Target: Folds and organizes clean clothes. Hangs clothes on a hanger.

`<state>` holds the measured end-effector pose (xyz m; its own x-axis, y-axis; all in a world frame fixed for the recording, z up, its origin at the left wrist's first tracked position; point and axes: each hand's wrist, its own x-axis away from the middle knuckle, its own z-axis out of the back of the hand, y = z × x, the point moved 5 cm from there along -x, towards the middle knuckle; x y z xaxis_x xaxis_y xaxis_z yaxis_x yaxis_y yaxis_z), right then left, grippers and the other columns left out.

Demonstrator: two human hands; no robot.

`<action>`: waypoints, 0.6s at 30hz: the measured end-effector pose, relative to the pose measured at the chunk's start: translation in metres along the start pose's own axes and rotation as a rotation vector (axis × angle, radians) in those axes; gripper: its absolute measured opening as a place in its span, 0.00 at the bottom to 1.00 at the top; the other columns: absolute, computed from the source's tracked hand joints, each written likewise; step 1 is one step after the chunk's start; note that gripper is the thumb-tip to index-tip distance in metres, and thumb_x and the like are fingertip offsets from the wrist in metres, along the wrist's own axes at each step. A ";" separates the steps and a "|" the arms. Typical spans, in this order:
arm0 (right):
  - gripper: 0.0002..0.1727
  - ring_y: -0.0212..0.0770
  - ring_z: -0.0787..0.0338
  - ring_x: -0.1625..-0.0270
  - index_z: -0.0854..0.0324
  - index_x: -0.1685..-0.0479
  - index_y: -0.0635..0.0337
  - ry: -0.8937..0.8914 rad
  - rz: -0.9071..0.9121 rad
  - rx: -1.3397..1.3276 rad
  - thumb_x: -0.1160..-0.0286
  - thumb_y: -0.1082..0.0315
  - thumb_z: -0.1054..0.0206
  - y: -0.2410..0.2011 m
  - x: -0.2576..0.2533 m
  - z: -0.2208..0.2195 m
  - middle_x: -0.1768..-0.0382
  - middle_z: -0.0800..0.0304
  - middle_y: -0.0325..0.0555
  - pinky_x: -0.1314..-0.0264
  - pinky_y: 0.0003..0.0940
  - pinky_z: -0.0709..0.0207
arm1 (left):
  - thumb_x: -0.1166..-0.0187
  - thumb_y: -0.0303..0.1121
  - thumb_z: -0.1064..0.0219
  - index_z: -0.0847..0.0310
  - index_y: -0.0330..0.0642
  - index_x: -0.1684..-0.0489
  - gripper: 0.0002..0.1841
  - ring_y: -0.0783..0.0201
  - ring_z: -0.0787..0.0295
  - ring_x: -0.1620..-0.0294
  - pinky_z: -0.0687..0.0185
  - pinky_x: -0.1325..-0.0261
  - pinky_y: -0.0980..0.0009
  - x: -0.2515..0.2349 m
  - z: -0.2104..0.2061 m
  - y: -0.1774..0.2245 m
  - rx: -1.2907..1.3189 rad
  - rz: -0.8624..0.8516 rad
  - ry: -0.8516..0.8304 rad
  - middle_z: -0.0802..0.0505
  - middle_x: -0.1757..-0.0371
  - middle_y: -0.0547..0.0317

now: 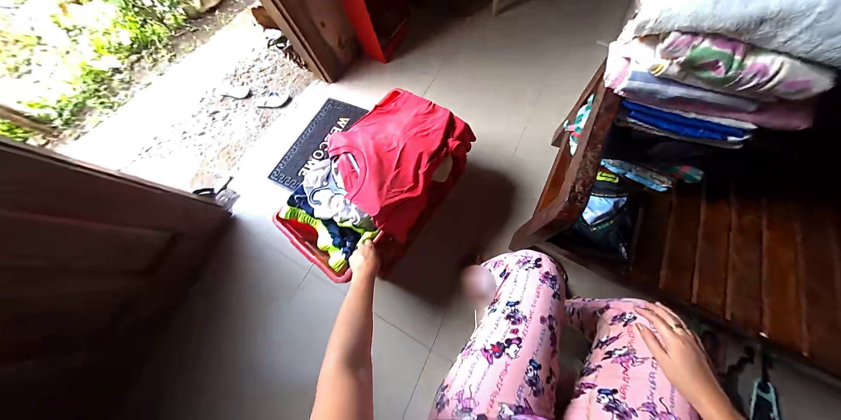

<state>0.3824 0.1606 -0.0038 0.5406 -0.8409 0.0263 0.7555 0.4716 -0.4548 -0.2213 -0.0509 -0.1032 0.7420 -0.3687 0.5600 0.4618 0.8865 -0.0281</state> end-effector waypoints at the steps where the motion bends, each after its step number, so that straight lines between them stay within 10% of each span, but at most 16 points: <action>1: 0.20 0.74 0.25 0.21 0.13 0.39 0.70 0.013 -0.023 0.002 0.21 0.68 0.41 -0.005 -0.001 -0.001 0.30 0.17 0.69 0.20 0.73 0.40 | 0.12 0.30 0.46 0.28 0.29 0.24 0.21 0.34 0.20 0.26 0.24 0.29 0.38 0.000 -0.001 -0.002 -0.008 -0.018 0.003 0.17 0.27 0.31; 18: 0.16 0.73 0.27 0.20 0.13 0.40 0.72 0.056 -0.050 -0.011 0.18 0.73 0.39 -0.022 -0.004 0.004 0.29 0.19 0.72 0.17 0.71 0.43 | 0.07 0.32 0.57 0.24 0.33 0.27 0.21 0.35 0.16 0.30 0.23 0.30 0.40 0.100 -0.086 -0.074 -0.107 -0.153 -0.174 0.12 0.34 0.32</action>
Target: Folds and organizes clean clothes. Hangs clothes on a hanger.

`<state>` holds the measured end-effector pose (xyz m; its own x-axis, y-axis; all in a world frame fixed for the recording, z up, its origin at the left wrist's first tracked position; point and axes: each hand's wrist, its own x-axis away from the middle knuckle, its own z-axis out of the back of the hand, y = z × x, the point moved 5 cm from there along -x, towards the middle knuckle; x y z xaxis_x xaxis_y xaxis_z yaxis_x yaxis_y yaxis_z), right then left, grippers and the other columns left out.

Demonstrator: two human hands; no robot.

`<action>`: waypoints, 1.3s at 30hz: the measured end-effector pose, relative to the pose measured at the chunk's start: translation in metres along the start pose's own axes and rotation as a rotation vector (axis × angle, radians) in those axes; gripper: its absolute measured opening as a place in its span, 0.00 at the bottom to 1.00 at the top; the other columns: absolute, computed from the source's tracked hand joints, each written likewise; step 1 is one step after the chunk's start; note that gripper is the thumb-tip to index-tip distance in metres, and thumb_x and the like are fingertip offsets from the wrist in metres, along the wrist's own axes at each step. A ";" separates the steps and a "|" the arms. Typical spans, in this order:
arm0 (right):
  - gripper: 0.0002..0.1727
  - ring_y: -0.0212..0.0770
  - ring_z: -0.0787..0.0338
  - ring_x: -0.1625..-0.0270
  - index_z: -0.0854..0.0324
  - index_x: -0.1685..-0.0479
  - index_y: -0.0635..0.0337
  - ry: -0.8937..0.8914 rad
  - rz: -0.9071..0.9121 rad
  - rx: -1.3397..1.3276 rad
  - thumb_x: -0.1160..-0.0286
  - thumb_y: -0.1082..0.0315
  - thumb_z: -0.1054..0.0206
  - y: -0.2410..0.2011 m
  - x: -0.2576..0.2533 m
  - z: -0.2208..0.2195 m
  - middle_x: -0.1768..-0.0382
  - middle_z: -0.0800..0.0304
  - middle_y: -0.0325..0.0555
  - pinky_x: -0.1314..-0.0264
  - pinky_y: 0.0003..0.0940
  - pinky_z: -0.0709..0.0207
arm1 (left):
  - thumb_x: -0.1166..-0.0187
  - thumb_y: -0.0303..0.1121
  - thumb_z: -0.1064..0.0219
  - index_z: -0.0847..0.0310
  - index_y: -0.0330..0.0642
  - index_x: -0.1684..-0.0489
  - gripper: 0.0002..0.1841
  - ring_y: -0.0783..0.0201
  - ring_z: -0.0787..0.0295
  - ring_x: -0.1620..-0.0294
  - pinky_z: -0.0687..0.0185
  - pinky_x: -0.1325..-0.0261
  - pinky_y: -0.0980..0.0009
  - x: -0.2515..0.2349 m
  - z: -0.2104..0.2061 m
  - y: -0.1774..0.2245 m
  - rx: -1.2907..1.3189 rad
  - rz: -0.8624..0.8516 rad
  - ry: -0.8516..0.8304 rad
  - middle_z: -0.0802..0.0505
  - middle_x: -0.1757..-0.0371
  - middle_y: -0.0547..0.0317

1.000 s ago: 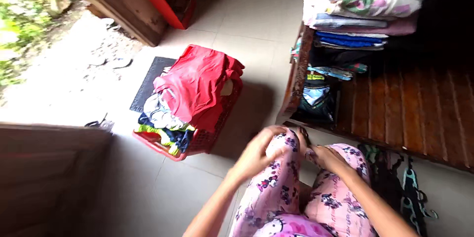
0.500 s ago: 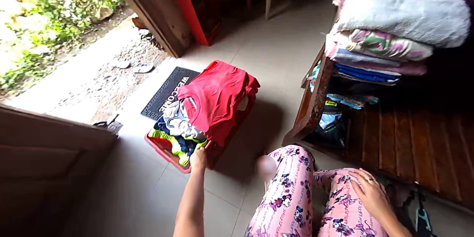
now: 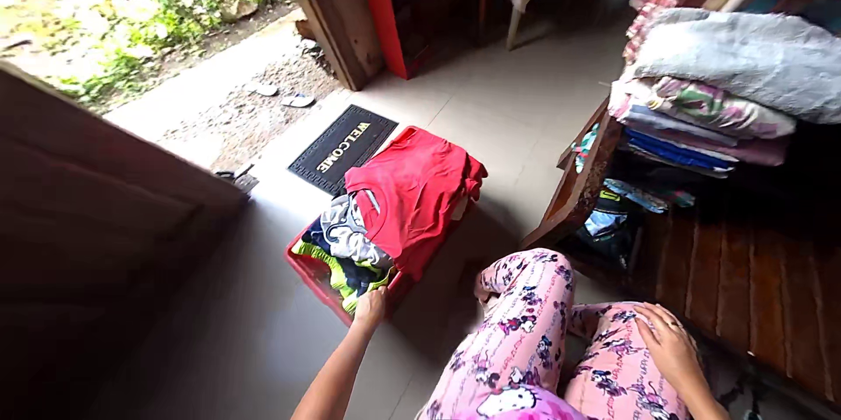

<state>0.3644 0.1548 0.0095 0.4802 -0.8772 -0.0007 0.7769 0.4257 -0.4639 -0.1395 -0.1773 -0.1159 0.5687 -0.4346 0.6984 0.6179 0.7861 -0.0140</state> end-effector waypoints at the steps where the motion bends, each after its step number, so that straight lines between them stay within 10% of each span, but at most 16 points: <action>1: 0.17 0.73 0.27 0.19 0.13 0.40 0.72 -0.001 0.011 0.000 0.18 0.72 0.40 0.000 0.001 -0.001 0.30 0.19 0.73 0.17 0.71 0.43 | 0.07 0.31 0.57 0.25 0.33 0.27 0.20 0.35 0.15 0.31 0.22 0.31 0.40 0.012 -0.012 -0.008 -0.013 0.006 -0.011 0.12 0.35 0.32; 6: 0.18 0.75 0.28 0.19 0.14 0.39 0.74 0.001 0.043 -0.013 0.17 0.71 0.42 0.001 -0.001 -0.008 0.29 0.19 0.74 0.17 0.72 0.44 | 0.17 0.39 0.37 0.19 0.31 0.35 0.21 0.32 0.19 0.28 0.28 0.30 0.31 0.047 -0.019 -0.048 0.172 0.069 -0.154 0.13 0.33 0.30; 11: 0.17 0.74 0.28 0.19 0.14 0.40 0.73 -0.029 0.035 -0.021 0.17 0.72 0.40 -0.001 -0.006 -0.015 0.30 0.19 0.73 0.17 0.74 0.47 | 0.07 0.47 0.48 0.30 0.28 0.26 0.28 0.49 0.12 0.49 0.18 0.43 0.54 0.022 0.020 -0.043 1.317 0.208 0.139 0.13 0.42 0.34; 14: 0.16 0.73 0.28 0.19 0.13 0.40 0.73 -0.016 0.021 -0.037 0.18 0.72 0.39 0.002 -0.004 -0.011 0.30 0.18 0.73 0.18 0.75 0.46 | 0.15 0.40 0.33 0.35 0.26 0.21 0.31 0.39 0.21 0.30 0.25 0.30 0.44 0.014 0.028 -0.012 1.634 0.278 0.361 0.20 0.28 0.27; 19: 0.16 0.73 0.28 0.19 0.13 0.41 0.75 0.027 -0.011 -0.089 0.20 0.74 0.38 0.009 0.007 -0.004 0.29 0.19 0.74 0.13 0.63 0.43 | 0.09 0.34 0.45 0.45 0.26 0.12 0.30 0.39 0.37 0.12 0.46 0.11 0.46 0.040 0.075 0.017 1.278 0.126 0.858 0.30 0.16 0.27; 24: 0.22 0.64 0.31 0.15 0.20 0.28 0.70 -0.208 -0.143 -0.112 0.19 0.69 0.35 -0.003 0.004 0.010 0.24 0.23 0.69 0.09 0.53 0.47 | 0.13 0.26 0.43 0.32 0.17 0.25 0.23 0.37 0.23 0.23 0.33 0.17 0.49 0.109 0.162 0.041 1.006 -0.360 1.046 0.20 0.28 0.20; 30: 0.39 0.58 0.28 0.16 0.34 0.17 0.72 0.256 0.162 -0.307 0.29 0.64 0.25 -0.111 -0.005 0.103 0.18 0.30 0.68 0.14 0.49 0.34 | 0.16 0.31 0.37 0.21 0.18 0.41 0.18 0.37 0.09 0.50 0.17 0.42 0.39 0.234 0.267 0.077 0.430 -0.835 0.817 0.09 0.51 0.25; 35: 0.48 0.62 0.31 0.14 0.29 0.19 0.65 0.601 0.476 -0.179 0.40 0.45 0.20 -0.189 0.008 0.154 0.19 0.30 0.71 0.15 0.67 0.39 | 0.15 0.31 0.36 0.16 0.19 0.47 0.17 0.51 0.07 0.48 0.16 0.37 0.61 0.304 0.290 0.095 0.305 -1.139 0.795 0.08 0.51 0.30; 39: 0.44 0.49 0.35 0.11 0.35 0.17 0.53 0.703 0.540 -0.206 0.30 0.41 0.26 -0.207 0.022 0.162 0.17 0.31 0.61 0.08 0.57 0.48 | 0.13 0.29 0.39 0.16 0.19 0.49 0.15 0.62 0.09 0.44 0.20 0.33 0.74 0.324 0.294 0.097 0.331 -1.311 0.715 0.08 0.50 0.31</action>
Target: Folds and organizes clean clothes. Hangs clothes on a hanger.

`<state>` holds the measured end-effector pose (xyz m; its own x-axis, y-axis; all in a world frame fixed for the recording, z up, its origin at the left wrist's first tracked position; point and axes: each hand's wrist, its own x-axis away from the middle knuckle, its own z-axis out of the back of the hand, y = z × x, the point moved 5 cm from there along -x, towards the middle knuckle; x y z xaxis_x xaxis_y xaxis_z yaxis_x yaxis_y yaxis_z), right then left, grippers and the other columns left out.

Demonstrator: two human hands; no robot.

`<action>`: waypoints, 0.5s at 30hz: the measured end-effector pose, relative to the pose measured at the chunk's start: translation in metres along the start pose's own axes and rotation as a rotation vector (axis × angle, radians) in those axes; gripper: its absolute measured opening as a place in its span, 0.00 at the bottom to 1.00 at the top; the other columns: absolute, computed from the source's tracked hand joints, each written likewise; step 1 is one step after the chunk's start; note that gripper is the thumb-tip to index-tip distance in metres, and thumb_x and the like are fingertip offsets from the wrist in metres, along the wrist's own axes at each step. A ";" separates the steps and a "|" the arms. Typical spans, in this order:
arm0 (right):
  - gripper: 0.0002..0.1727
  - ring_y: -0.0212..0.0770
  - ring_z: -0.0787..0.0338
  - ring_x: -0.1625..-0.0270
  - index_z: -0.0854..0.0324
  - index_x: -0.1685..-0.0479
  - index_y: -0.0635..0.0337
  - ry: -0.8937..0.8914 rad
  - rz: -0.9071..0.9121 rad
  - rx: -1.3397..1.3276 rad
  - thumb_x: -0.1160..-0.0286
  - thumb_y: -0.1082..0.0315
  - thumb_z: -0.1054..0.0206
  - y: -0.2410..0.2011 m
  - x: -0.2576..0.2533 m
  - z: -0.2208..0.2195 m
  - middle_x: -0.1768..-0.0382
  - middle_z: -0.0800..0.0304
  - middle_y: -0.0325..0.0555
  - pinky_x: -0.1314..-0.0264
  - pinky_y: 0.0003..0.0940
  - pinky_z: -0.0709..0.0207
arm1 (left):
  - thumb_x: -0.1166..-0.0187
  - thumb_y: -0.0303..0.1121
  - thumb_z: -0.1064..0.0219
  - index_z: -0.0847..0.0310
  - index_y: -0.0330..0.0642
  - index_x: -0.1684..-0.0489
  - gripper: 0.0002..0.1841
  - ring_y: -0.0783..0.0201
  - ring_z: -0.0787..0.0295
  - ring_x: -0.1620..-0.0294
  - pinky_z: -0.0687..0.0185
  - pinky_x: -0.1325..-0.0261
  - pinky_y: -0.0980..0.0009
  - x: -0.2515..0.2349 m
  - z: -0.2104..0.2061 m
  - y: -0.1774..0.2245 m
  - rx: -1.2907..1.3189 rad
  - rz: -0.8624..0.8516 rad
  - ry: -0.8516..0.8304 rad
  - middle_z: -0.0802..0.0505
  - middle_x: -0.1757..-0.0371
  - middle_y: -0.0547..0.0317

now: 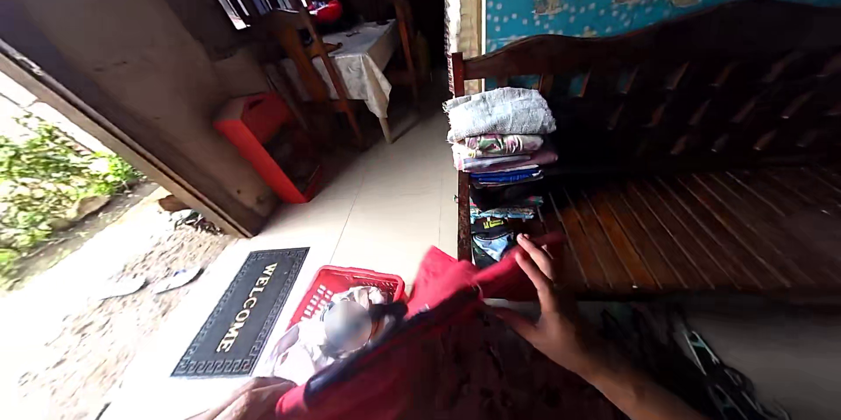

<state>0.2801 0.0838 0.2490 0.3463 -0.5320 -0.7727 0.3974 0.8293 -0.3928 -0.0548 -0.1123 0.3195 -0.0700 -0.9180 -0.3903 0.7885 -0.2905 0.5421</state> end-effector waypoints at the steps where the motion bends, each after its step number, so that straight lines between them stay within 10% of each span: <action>1: 0.42 0.45 0.38 0.09 0.37 0.17 0.48 0.010 0.020 0.016 0.28 0.39 0.28 -0.002 -0.001 0.004 0.16 0.32 0.56 0.07 0.55 0.50 | 0.13 0.29 0.39 0.16 0.19 0.51 0.15 0.62 0.09 0.45 0.20 0.34 0.74 -0.001 0.001 0.000 0.017 -0.036 -0.047 0.08 0.51 0.31; 4: 0.33 0.44 0.27 0.15 0.24 0.24 0.47 -0.209 0.112 -0.065 0.24 0.42 0.30 -0.004 -0.002 0.006 0.23 0.21 0.49 0.12 0.53 0.39 | 0.13 0.30 0.38 0.14 0.22 0.55 0.14 0.57 0.09 0.49 0.17 0.37 0.67 0.000 0.004 -0.009 0.022 -0.103 -0.122 0.07 0.54 0.34; 7: 0.16 0.43 0.04 0.49 0.11 0.43 0.62 -0.637 0.123 -0.424 0.21 0.61 0.30 -0.011 -0.005 -0.012 0.53 0.04 0.51 0.43 0.42 0.13 | 0.14 0.33 0.36 0.13 0.24 0.53 0.15 0.52 0.10 0.45 0.19 0.32 0.59 0.001 0.014 -0.037 -0.015 -0.072 -0.021 0.07 0.54 0.35; 9: 0.14 0.43 0.06 0.57 0.14 0.48 0.72 -0.721 -0.028 -0.586 0.17 0.67 0.36 -0.016 -0.023 -0.033 0.62 0.07 0.58 0.50 0.39 0.15 | 0.16 0.36 0.32 0.16 0.25 0.47 0.18 0.52 0.12 0.38 0.22 0.28 0.56 -0.005 0.022 -0.067 -0.050 -0.004 0.125 0.08 0.47 0.35; 12: 0.20 0.38 0.10 0.40 0.17 0.37 0.72 -0.644 -0.395 -0.618 0.15 0.64 0.37 -0.010 -0.082 -0.073 0.44 0.08 0.57 0.30 0.38 0.20 | 0.19 0.38 0.31 0.29 0.18 0.28 0.30 0.35 0.26 0.22 0.30 0.21 0.43 -0.024 0.025 -0.088 -0.204 0.192 0.429 0.22 0.27 0.20; 15: 0.22 0.38 0.15 0.35 0.24 0.28 0.69 -0.658 -0.653 -0.724 0.13 0.64 0.40 0.008 -0.152 -0.128 0.37 0.14 0.56 0.28 0.38 0.24 | 0.20 0.33 0.31 0.30 0.18 0.28 0.29 0.43 0.29 0.17 0.31 0.18 0.52 -0.050 -0.001 -0.061 -0.145 0.109 0.680 0.22 0.25 0.24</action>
<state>0.1221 0.1934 0.2992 0.7118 -0.7024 0.0032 0.1600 0.1578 -0.9744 -0.0989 -0.0488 0.3054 0.3741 -0.5538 -0.7439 0.8463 -0.1241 0.5180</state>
